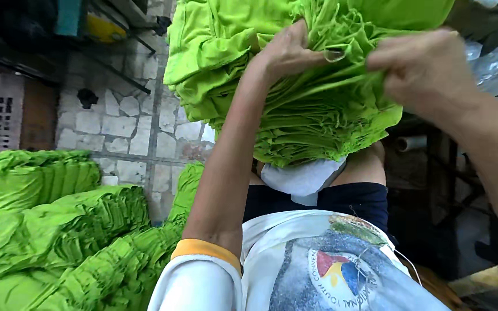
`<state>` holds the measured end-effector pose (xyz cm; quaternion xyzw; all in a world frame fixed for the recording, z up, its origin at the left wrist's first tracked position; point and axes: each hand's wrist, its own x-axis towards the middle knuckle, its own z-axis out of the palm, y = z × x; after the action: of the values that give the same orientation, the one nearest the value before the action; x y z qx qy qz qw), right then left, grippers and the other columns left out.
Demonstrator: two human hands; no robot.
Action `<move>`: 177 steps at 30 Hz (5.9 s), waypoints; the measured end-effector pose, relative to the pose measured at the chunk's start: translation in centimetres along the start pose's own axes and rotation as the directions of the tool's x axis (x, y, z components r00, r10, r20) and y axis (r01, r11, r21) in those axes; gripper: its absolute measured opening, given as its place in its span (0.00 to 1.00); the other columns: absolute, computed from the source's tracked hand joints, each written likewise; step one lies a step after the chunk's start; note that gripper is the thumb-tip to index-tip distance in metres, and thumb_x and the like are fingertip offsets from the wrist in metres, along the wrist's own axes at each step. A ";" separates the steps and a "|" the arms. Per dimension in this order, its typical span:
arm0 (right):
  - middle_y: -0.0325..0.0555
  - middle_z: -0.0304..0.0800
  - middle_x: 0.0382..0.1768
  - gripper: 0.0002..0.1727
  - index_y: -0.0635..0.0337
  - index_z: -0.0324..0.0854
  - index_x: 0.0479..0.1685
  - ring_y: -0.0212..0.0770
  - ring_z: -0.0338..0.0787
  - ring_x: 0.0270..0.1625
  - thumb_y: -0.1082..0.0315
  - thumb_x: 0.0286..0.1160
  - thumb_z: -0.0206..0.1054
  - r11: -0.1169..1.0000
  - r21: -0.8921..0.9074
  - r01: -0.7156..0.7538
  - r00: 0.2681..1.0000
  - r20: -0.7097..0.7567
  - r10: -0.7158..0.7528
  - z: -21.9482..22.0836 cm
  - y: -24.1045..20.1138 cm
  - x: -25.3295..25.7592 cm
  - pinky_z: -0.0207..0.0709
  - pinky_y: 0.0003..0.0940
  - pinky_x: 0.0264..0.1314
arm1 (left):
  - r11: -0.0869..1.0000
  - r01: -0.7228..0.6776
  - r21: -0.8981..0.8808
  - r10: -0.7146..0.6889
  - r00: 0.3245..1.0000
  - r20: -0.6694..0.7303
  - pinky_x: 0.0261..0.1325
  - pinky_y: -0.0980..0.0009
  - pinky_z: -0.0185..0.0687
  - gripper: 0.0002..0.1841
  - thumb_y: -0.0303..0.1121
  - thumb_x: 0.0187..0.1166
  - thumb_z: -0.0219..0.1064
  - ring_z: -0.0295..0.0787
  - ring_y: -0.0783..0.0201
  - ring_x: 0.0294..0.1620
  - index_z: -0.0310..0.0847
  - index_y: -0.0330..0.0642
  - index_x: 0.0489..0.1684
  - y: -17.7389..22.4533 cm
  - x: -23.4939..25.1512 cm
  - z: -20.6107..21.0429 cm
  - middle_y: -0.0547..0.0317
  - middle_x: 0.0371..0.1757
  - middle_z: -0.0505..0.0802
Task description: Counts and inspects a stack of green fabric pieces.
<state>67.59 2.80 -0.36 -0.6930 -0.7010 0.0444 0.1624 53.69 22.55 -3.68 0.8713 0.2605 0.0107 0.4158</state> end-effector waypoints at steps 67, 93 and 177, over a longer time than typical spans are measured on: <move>0.69 0.89 0.51 0.17 0.68 0.90 0.47 0.74 0.88 0.55 0.85 0.71 0.56 0.993 0.056 -0.107 0.989 0.107 0.100 2.4 -0.1 0.6 0.76 0.76 0.50 | 0.999 0.044 0.015 -0.043 0.997 -0.067 0.65 0.49 0.79 0.29 0.53 0.65 0.78 0.87 0.57 0.59 0.82 0.36 0.54 -0.3 0.4 -0.4 0.48 0.55 0.90; 0.67 0.90 0.47 0.16 0.71 0.88 0.41 0.66 0.88 0.55 0.78 0.74 0.51 0.962 0.052 -0.268 0.955 -0.117 0.272 2.7 -0.2 5.2 0.72 0.67 0.53 | 0.999 -0.048 0.011 0.048 0.999 0.019 0.81 0.55 0.71 0.58 0.58 0.57 0.85 0.79 0.55 0.77 0.58 0.29 0.85 0.5 -2.2 0.3 0.41 0.74 0.83; 0.66 0.90 0.46 0.15 0.68 0.90 0.41 0.66 0.90 0.49 0.84 0.70 0.56 0.976 0.142 -0.166 0.984 -0.046 0.174 3.0 0.1 0.4 0.78 0.66 0.49 | 0.998 0.035 -0.055 -0.040 0.995 -0.090 0.70 0.48 0.80 0.37 0.52 0.61 0.83 0.88 0.53 0.63 0.80 0.32 0.63 -0.4 1.4 -0.9 0.43 0.58 0.91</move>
<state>66.87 3.66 -3.13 -0.7384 -0.6295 0.0862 0.2259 54.54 24.03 -3.69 0.8533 0.2953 0.0496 0.4269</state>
